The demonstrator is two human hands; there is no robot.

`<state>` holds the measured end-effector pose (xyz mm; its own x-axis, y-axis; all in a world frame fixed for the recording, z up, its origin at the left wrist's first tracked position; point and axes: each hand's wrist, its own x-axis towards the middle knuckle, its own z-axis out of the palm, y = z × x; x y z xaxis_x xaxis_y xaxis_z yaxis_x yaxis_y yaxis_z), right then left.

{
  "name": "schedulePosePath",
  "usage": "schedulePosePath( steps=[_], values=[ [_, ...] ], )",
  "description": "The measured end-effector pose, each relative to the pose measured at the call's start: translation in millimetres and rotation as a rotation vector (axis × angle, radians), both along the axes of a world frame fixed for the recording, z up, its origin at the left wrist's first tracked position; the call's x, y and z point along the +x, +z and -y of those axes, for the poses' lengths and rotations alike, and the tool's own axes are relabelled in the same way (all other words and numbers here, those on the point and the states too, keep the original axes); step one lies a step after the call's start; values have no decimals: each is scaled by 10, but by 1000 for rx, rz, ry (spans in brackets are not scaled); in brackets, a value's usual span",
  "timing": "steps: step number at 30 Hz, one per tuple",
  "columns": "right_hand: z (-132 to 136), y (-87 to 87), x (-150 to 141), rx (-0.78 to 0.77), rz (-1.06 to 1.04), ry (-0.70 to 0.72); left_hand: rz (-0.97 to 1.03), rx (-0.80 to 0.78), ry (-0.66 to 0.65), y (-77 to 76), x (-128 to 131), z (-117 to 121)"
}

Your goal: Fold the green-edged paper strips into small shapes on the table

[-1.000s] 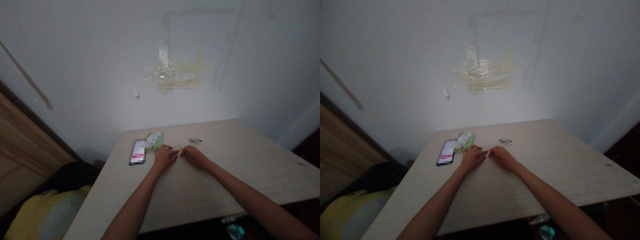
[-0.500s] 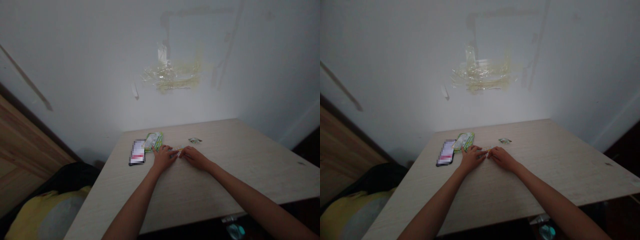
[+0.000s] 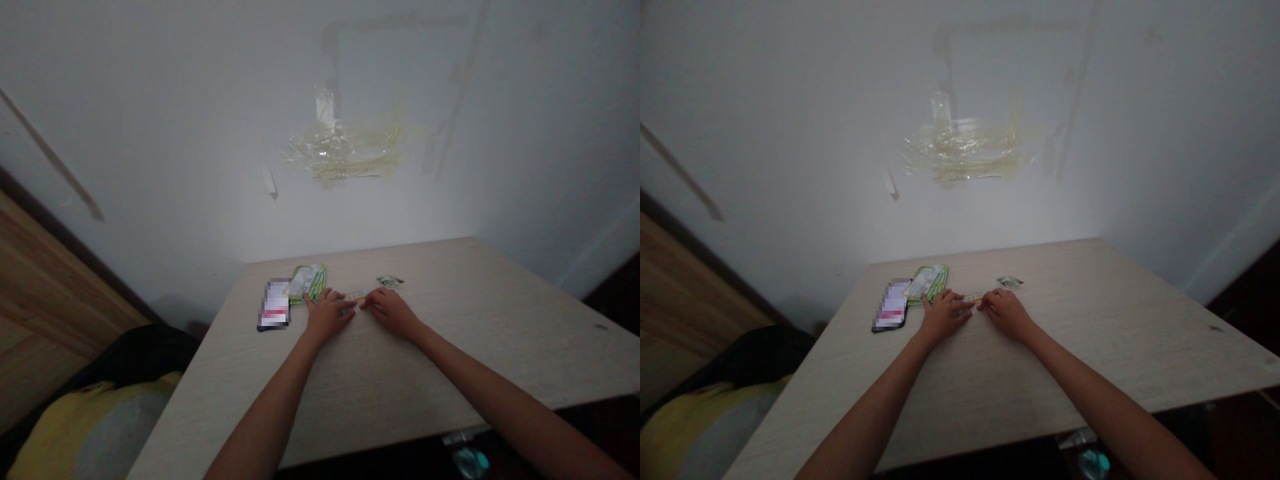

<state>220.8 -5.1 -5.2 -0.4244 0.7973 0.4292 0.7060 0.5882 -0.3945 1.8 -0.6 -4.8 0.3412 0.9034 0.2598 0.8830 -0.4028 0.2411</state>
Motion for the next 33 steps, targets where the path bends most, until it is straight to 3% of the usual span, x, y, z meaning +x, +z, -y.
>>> schedulePosePath(
  steps=[15,33],
  values=[
    [-114,-53,32,56,118,-259,-9,-22,-14,44,3,17],
    [-159,-159,87,24,-63,-146,31,37,-39,-17,-1,18]
  ],
)
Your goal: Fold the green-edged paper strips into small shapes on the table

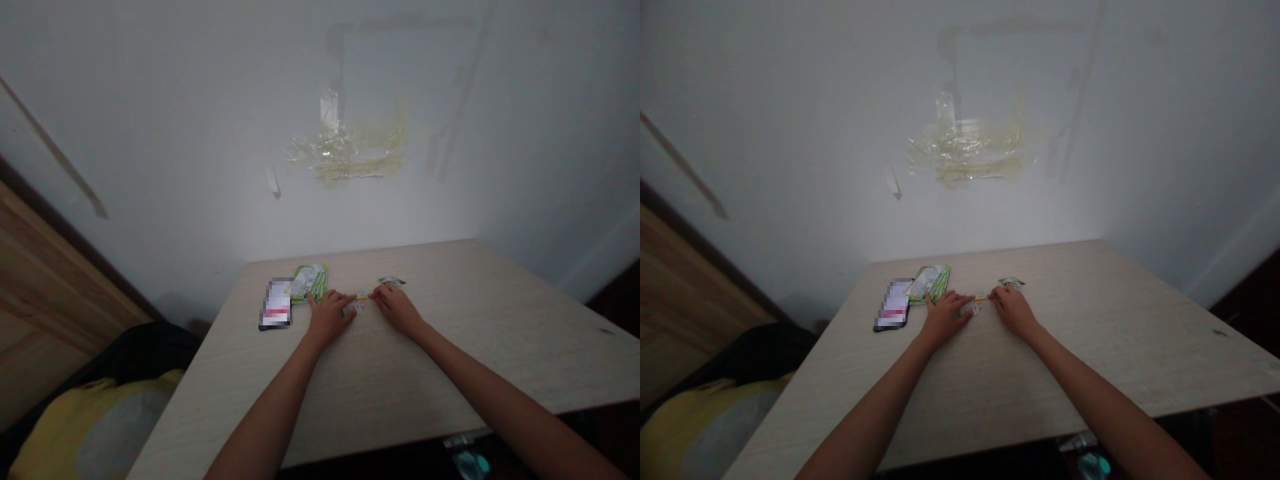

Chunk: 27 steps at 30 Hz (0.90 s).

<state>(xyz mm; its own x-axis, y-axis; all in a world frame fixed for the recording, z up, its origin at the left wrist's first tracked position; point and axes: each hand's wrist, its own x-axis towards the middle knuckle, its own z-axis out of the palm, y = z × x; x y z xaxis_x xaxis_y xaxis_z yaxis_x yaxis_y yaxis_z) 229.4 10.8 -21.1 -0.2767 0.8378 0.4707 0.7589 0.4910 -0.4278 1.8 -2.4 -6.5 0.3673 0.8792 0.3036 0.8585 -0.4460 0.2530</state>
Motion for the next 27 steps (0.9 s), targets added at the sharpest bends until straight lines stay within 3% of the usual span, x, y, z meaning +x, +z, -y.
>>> schedulePosePath(
  steps=[12,27],
  values=[
    [-8,-7,-3,-32,-38,-27,-1,45,-9,-31,5,-7],
    [139,106,-63,19,21,239,8,4,12,16,15,-4]
  ],
)
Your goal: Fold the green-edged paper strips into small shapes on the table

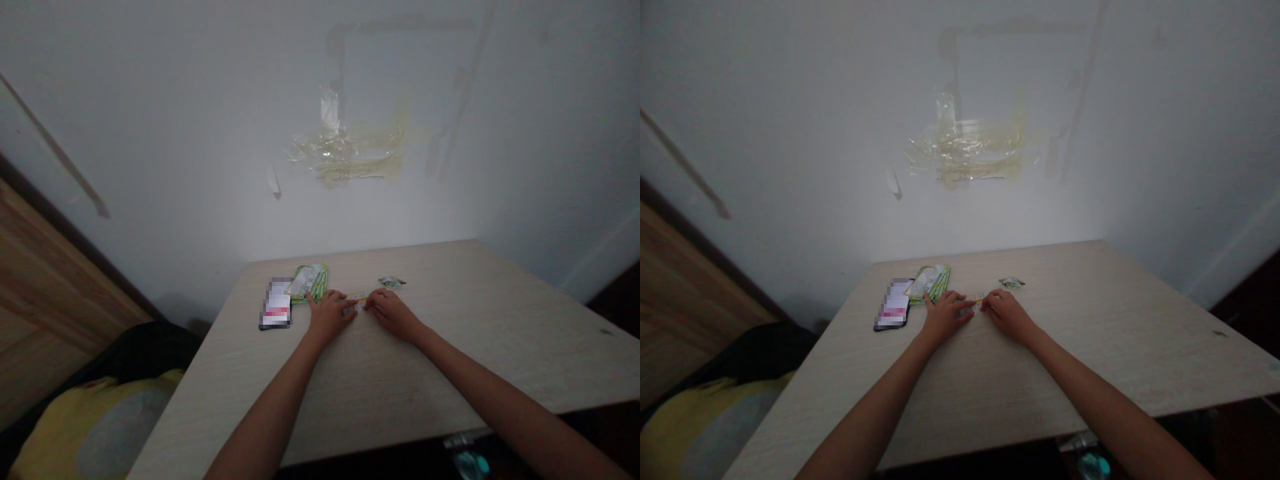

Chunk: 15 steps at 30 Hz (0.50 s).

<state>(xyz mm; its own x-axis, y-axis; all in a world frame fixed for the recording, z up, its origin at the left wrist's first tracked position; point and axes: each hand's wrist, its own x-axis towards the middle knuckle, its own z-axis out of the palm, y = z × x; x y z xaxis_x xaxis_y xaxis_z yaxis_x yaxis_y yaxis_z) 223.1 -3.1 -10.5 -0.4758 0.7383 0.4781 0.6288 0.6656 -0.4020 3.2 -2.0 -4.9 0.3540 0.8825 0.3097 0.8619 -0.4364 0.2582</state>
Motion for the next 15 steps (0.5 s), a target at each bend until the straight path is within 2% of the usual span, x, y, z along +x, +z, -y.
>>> schedulePosePath(
  steps=[9,15],
  values=[
    [60,82,-32,-58,7,71,-52,-23,26,33,16,12],
    [49,62,-19,-53,21,103,-58,-15,23,41,15,16]
  ],
)
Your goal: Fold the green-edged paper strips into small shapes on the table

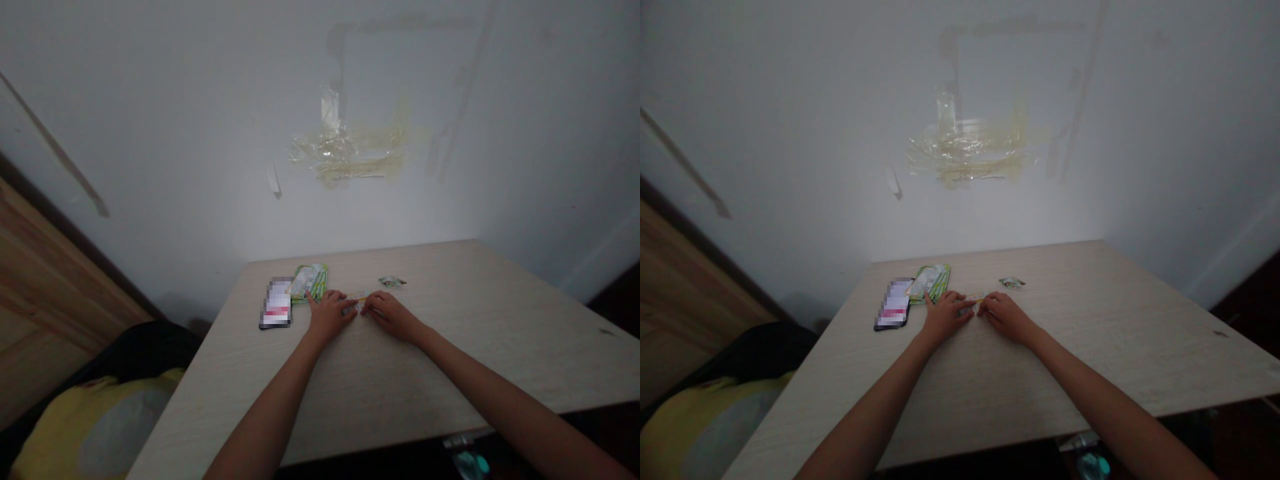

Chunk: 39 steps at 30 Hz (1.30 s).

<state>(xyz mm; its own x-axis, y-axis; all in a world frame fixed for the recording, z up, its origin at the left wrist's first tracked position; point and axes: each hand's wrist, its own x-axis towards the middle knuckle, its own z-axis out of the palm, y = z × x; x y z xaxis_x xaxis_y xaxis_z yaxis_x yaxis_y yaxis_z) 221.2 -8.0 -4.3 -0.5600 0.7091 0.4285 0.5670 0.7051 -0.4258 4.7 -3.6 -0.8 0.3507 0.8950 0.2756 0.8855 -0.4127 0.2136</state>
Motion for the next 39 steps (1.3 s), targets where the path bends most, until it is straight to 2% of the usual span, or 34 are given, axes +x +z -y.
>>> schedulePosePath(
  steps=[7,19,29,39],
  values=[
    [-53,-70,2,65,31,-193,14,-19,-15,-7,-17,-16],
    [-158,-98,34,134,125,-433,46,-26,-23,-2,-18,-19],
    [-176,-131,26,120,96,-480,32,-27,-24,-5,-21,-9],
    [-155,-134,52,109,20,-354,20,-30,-17,22,-11,10]
  ],
)
